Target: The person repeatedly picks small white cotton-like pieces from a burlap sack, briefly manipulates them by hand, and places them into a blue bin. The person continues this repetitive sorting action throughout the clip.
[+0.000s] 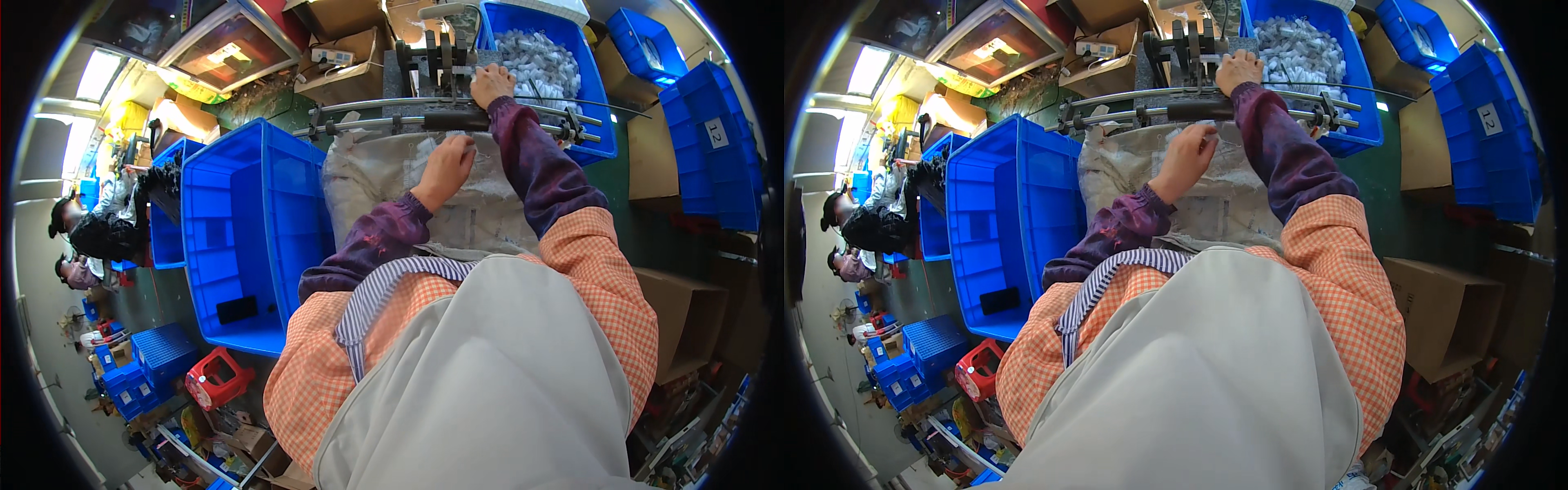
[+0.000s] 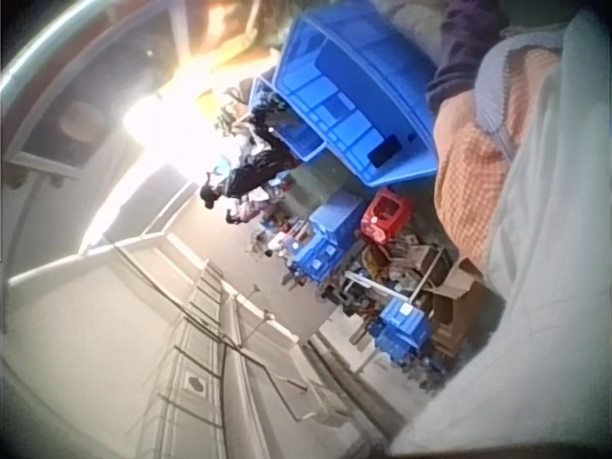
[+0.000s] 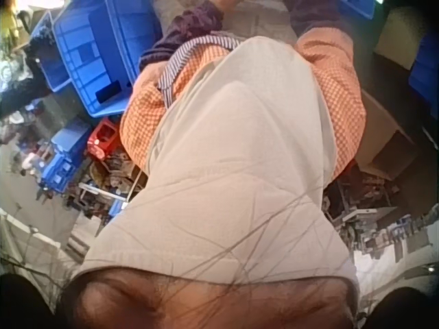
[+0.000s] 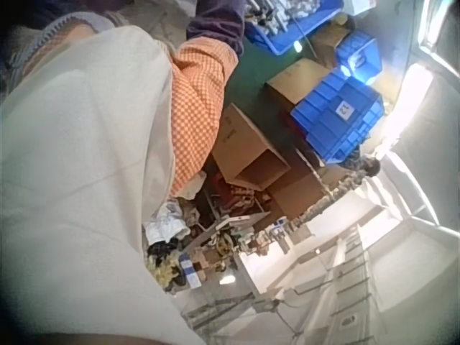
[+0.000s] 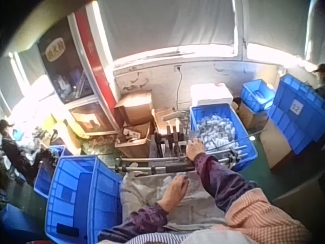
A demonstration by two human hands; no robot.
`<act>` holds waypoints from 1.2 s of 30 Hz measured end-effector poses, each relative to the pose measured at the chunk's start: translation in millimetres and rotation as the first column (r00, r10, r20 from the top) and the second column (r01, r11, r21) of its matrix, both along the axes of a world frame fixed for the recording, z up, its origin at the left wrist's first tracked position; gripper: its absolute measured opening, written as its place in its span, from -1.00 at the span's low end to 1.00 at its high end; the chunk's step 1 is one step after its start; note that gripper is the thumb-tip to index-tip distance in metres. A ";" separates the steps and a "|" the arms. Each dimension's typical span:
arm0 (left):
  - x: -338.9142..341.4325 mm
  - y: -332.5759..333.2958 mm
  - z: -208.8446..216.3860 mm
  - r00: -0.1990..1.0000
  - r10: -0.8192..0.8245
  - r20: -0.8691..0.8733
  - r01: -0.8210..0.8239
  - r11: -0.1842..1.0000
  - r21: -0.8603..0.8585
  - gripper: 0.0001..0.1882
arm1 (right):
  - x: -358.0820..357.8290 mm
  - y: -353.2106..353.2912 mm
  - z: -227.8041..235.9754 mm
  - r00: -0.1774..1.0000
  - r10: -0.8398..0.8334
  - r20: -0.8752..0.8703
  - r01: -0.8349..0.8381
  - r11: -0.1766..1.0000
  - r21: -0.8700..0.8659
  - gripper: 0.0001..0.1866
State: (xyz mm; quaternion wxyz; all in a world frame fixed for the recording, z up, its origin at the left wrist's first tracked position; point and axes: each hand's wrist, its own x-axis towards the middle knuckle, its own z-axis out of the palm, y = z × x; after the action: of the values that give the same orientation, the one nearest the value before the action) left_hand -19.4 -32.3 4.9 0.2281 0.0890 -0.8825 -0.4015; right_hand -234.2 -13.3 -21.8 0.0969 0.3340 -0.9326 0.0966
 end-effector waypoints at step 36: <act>-15.8 15.6 -73.1 0.967 -0.030 0.251 0.205 0.672 -0.712 -0.74 | -26.0 4.2 -8.8 0.987 0.150 -0.063 -0.158 0.977 -0.143 -0.83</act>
State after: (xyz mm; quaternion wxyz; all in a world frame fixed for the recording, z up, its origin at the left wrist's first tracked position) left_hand -35.2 -16.7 -68.1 0.1196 -0.0234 -0.9924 -0.0166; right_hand -260.3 -9.0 -30.6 0.1377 0.3995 -0.8914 0.1638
